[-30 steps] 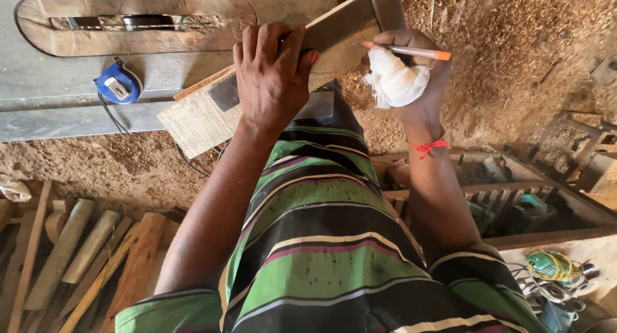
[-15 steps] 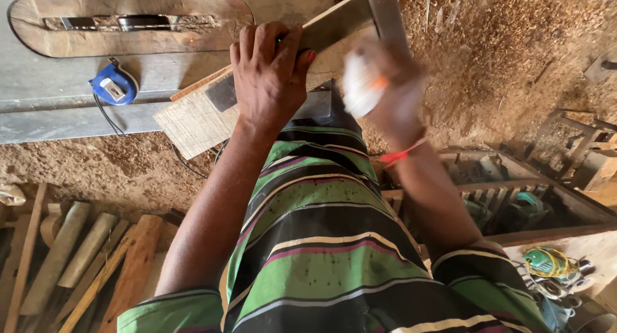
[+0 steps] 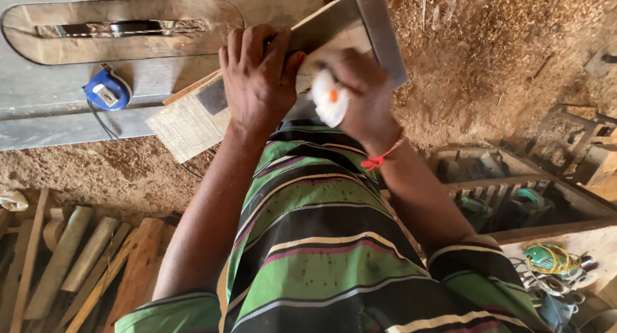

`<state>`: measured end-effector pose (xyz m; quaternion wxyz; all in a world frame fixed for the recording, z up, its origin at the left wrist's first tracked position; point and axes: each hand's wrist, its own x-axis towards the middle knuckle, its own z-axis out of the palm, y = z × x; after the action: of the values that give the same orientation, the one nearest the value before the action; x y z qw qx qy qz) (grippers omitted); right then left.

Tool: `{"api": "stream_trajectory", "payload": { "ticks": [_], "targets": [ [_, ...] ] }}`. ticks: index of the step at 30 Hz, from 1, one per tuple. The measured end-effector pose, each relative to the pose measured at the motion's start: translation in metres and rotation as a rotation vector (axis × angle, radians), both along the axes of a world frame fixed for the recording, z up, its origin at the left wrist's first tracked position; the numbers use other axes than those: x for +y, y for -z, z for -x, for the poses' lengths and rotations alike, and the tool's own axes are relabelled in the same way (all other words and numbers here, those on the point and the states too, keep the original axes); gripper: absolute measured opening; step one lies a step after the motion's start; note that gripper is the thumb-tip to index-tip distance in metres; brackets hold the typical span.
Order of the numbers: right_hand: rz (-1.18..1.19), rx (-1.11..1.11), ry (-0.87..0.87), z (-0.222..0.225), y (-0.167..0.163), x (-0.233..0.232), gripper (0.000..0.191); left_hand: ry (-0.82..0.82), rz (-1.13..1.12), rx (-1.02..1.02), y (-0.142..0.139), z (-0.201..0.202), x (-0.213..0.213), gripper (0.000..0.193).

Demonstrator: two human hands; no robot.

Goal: The person measures a wooden plank with a tape measure and marks it with a pencil. They then use a try square to draw straight lines across the plank. The person repeats the measuring and marking process on the same plank.

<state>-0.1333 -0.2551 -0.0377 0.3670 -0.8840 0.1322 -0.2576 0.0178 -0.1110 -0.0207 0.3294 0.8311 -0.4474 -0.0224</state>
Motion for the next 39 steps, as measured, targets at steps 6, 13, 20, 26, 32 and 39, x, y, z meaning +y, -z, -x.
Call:
{"api": "stream_trajectory", "payload": {
  "ticks": [6,13,20,26,32,39],
  "targets": [
    [-0.369,0.053,0.158,0.016,-0.008,-0.055,0.024,-0.010,-0.009,0.020,0.000,0.002,0.001,0.036],
    [-0.660,0.147,0.291,0.034,0.014,-0.088,0.020,-0.061,-0.145,-0.130,0.002,0.010,-0.007,0.036],
    [-0.946,0.128,0.376,0.114,0.007,-0.053,0.035,-0.076,-0.236,-0.148,-0.013,0.030,-0.011,0.073],
    [-0.575,0.298,0.295,0.147,0.017,-0.006,0.029,-0.214,-0.229,-0.085,-0.017,0.026,-0.028,0.120],
    [-1.085,0.151,0.494,0.126,0.012,0.010,0.023,-0.286,-0.285,-0.009,-0.024,0.035,-0.048,0.146],
    [-1.387,-0.029,0.523,0.091,-0.016,-0.013,0.016,-0.221,-0.317,-0.100,-0.022,0.037,-0.069,0.130]
  ]
}}
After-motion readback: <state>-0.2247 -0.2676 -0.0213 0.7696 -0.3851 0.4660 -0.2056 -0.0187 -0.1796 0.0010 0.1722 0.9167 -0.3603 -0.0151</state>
